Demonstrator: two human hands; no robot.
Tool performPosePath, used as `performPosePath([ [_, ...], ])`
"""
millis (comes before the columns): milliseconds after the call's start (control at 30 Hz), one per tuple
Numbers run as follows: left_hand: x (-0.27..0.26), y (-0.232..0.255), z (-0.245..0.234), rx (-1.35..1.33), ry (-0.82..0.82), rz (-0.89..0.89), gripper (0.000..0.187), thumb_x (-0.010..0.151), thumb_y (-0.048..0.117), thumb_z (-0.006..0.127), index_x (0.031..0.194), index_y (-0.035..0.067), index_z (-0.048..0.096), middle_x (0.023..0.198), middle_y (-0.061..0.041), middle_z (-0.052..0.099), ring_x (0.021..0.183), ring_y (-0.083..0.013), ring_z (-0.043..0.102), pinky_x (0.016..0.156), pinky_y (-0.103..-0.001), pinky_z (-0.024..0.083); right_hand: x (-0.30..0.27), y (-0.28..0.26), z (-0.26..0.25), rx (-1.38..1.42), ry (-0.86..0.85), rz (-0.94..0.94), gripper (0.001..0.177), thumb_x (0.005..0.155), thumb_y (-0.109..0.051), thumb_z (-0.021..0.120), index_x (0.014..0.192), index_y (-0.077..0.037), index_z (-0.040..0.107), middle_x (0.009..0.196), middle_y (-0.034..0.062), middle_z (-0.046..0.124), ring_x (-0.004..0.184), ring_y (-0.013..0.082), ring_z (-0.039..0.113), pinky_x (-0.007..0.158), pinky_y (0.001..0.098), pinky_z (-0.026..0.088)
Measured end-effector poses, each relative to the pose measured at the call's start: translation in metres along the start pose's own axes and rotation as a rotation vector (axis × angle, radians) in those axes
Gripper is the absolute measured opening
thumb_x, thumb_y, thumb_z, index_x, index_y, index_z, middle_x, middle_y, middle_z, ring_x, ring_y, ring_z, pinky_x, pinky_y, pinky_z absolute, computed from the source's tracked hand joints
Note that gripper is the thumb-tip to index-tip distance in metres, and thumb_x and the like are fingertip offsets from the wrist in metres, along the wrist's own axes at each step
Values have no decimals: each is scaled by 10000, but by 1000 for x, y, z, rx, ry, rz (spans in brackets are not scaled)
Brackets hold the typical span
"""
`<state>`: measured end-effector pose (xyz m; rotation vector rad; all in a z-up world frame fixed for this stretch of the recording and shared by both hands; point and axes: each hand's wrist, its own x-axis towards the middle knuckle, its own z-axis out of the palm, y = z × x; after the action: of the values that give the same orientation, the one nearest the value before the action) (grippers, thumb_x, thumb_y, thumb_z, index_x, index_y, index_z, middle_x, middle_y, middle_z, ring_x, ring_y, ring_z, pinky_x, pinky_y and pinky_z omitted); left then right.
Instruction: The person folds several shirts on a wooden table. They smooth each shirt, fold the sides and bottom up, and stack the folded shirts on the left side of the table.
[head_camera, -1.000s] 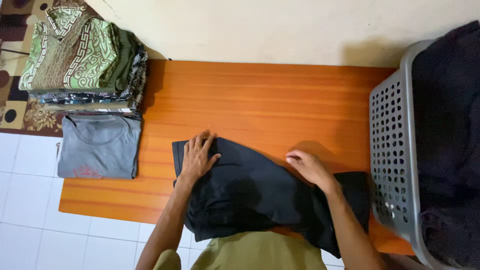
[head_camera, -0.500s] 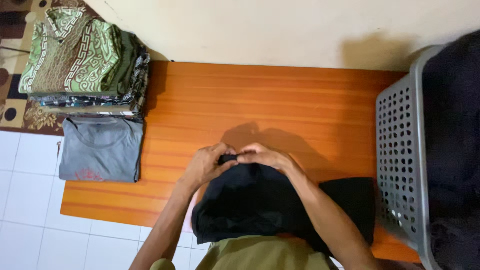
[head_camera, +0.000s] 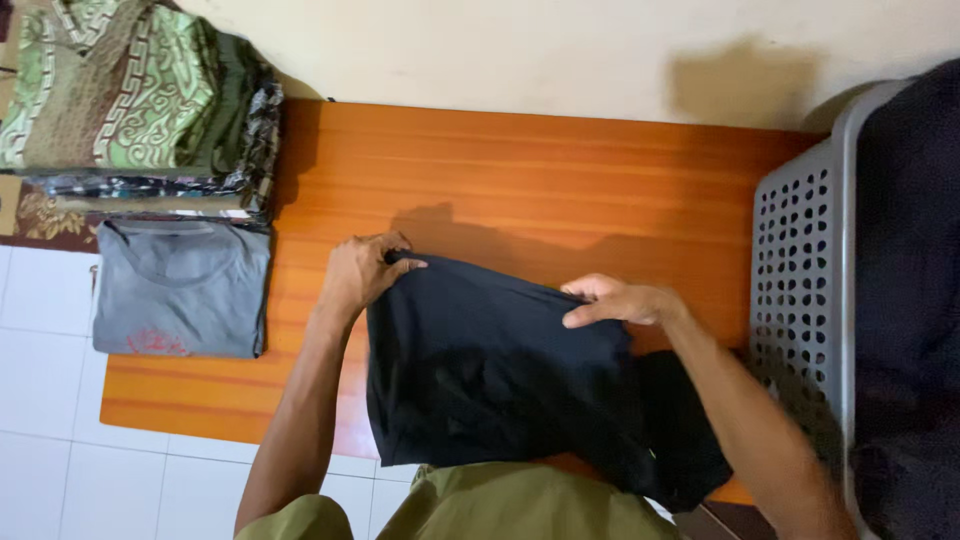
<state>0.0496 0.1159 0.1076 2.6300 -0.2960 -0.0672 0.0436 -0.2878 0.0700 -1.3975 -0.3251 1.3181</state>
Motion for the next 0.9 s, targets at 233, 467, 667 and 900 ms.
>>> performPosePath([
  [233,36,-40,-23,104,43,-33,347,850,435,810,1010,134,746,909,-136,753,850,-364,722,703,-476,552,-52,16,-39,-398,151,168,671,786,-424,806,1292,4,699,1222,115,770,1120,204,687,996,338,514],
  [467,58,-68,-22,194,-15,36,370,823,446,800,1023,139,750,966,-123,742,905,-373,700,765,-488,536,-74,2,-75,50,576,-37,644,781,-236,840,1339,17,641,1145,102,676,1035,211,624,915,350,505],
  [667,93,-82,-30,379,-50,-2,332,849,363,792,1112,169,731,1076,-110,703,1064,-315,660,913,-481,470,-93,-66,-116,-287,885,264,359,926,-173,788,1228,-22,666,957,224,638,855,406,587,824,666,458],
  [900,91,-19,14,347,587,94,540,926,175,710,1439,70,578,1485,-202,461,1408,-405,401,1168,-541,326,-49,-58,-100,-1176,1635,-261,374,1041,-85,675,1371,54,566,1427,304,461,1323,437,471,1071,534,410],
])
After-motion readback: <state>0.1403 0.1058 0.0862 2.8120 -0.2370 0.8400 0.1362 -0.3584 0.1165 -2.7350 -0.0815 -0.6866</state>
